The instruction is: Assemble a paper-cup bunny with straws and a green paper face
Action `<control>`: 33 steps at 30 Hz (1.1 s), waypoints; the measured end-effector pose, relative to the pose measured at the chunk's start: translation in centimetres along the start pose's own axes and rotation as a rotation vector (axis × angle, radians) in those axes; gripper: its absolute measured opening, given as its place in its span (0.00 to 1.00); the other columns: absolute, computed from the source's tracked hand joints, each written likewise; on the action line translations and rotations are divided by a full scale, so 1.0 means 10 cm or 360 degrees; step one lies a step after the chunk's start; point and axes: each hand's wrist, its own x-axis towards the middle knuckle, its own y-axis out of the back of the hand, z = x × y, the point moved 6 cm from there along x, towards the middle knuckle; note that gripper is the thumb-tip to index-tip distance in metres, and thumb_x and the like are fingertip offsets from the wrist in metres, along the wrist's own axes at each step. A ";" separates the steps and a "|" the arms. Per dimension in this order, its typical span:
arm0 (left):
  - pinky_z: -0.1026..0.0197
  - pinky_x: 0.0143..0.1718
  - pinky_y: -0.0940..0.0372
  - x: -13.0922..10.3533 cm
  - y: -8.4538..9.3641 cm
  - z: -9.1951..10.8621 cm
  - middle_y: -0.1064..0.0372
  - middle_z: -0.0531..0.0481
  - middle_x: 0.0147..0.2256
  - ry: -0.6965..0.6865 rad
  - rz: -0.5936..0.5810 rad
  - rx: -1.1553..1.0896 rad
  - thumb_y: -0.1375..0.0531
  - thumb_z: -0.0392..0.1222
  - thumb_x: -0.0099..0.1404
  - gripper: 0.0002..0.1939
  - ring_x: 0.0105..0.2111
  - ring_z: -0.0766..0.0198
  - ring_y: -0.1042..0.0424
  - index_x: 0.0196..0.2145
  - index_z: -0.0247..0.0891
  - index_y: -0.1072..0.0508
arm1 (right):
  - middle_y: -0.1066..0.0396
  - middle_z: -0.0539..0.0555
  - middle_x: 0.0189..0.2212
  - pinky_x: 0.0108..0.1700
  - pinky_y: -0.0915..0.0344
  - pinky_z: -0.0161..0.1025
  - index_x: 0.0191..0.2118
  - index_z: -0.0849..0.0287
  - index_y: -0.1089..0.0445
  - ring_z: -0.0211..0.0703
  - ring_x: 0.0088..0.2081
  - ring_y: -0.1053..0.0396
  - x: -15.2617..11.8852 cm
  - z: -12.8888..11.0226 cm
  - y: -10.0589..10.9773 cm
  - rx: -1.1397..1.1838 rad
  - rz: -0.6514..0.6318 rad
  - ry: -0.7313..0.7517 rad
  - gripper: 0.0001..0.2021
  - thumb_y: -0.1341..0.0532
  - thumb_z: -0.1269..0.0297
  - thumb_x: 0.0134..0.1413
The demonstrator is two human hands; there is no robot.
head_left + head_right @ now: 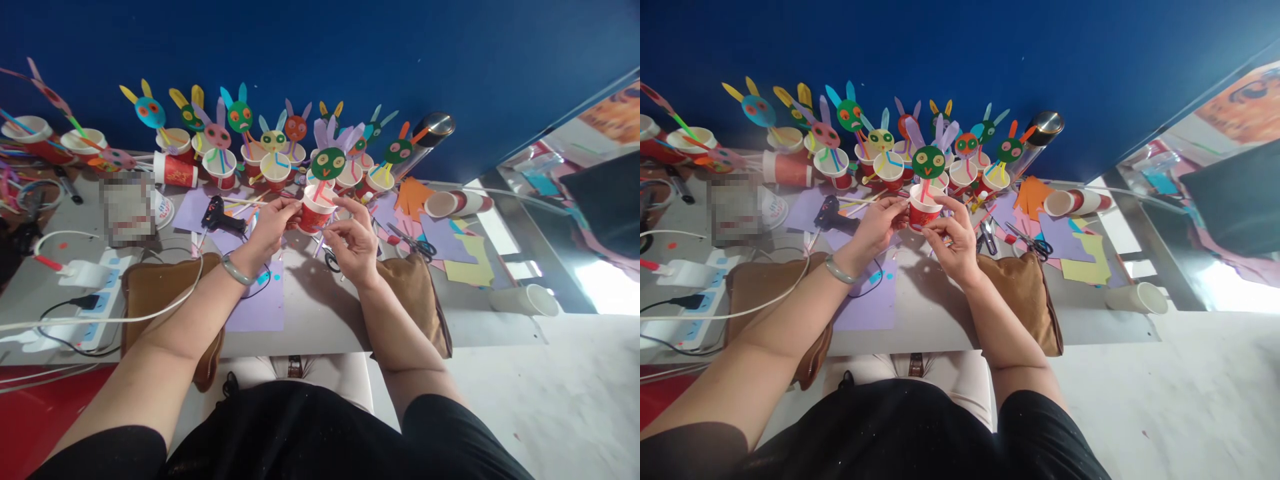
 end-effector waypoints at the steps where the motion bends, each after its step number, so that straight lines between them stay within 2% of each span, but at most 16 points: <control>1: 0.69 0.28 0.38 -0.01 -0.01 -0.01 0.27 0.56 0.24 0.0028 -0.0018 0.0013 0.29 0.35 0.64 0.09 0.23 0.73 0.29 0.30 0.36 0.25 | 0.32 0.58 0.66 0.37 0.23 0.49 0.38 0.51 0.23 0.43 0.37 0.24 0.00 0.03 -0.02 0.0030 -0.0042 -0.0023 0.10 0.34 0.51 0.67; 6: 0.69 0.28 0.35 -0.07 -0.07 -0.05 0.26 0.55 0.24 0.0140 -0.0129 0.0051 0.32 0.31 0.66 0.07 0.23 0.73 0.28 0.30 0.34 0.25 | 0.33 0.60 0.66 0.33 0.25 0.43 0.39 0.53 0.24 0.35 0.31 0.27 0.01 0.24 -0.11 0.0082 -0.0155 -0.0131 0.11 0.34 0.52 0.68; 9: 0.69 0.28 0.34 -0.08 -0.08 -0.06 0.26 0.54 0.23 0.0168 -0.0161 0.0062 0.34 0.29 0.67 0.08 0.23 0.73 0.28 0.30 0.34 0.25 | 0.30 0.59 0.60 0.31 0.26 0.41 0.39 0.54 0.24 0.33 0.28 0.30 0.02 0.32 -0.12 0.0020 -0.0181 -0.0150 0.12 0.35 0.52 0.69; 14: 0.69 0.29 0.33 -0.03 -0.08 -0.07 0.26 0.53 0.23 0.0163 -0.0203 0.0061 0.36 0.28 0.68 0.08 0.22 0.72 0.27 0.30 0.33 0.25 | 0.28 0.57 0.49 0.29 0.28 0.39 0.38 0.55 0.24 0.36 0.30 0.31 0.03 0.33 -0.10 -0.0028 -0.0134 -0.0116 0.12 0.34 0.52 0.68; 20: 0.67 0.31 0.30 0.03 -0.05 -0.09 0.23 0.53 0.26 -0.0026 -0.0316 0.0275 0.32 0.32 0.66 0.06 0.25 0.71 0.24 0.34 0.34 0.26 | 0.31 0.52 0.37 0.32 0.31 0.38 0.35 0.54 0.24 0.40 0.35 0.30 0.06 0.32 -0.08 -0.0004 -0.0050 -0.0105 0.10 0.33 0.55 0.66; 24: 0.67 0.32 0.28 0.04 -0.06 -0.06 0.24 0.56 0.26 -0.0218 -0.0436 0.0425 0.32 0.33 0.66 0.09 0.26 0.69 0.22 0.39 0.38 0.30 | 0.31 0.52 0.35 0.33 0.32 0.38 0.33 0.54 0.25 0.41 0.37 0.30 0.07 0.36 -0.06 -0.0009 -0.0046 -0.0169 0.11 0.32 0.54 0.65; 29: 0.66 0.35 0.27 0.00 -0.11 0.00 0.25 0.55 0.29 -0.0273 -0.0629 0.0535 0.38 0.27 0.66 0.08 0.30 0.69 0.22 0.37 0.38 0.31 | 0.33 0.50 0.35 0.30 0.35 0.36 0.34 0.54 0.26 0.38 0.34 0.32 0.07 0.40 -0.05 0.0062 -0.0042 -0.0269 0.12 0.32 0.52 0.64; 33: 0.65 0.36 0.27 -0.01 -0.12 0.03 0.26 0.55 0.30 -0.0291 -0.0660 0.0607 0.42 0.23 0.64 0.10 0.32 0.69 0.22 0.36 0.36 0.29 | 0.33 0.50 0.34 0.30 0.37 0.36 0.34 0.54 0.26 0.38 0.34 0.32 0.07 0.41 -0.03 0.0066 -0.0022 -0.0303 0.12 0.31 0.53 0.63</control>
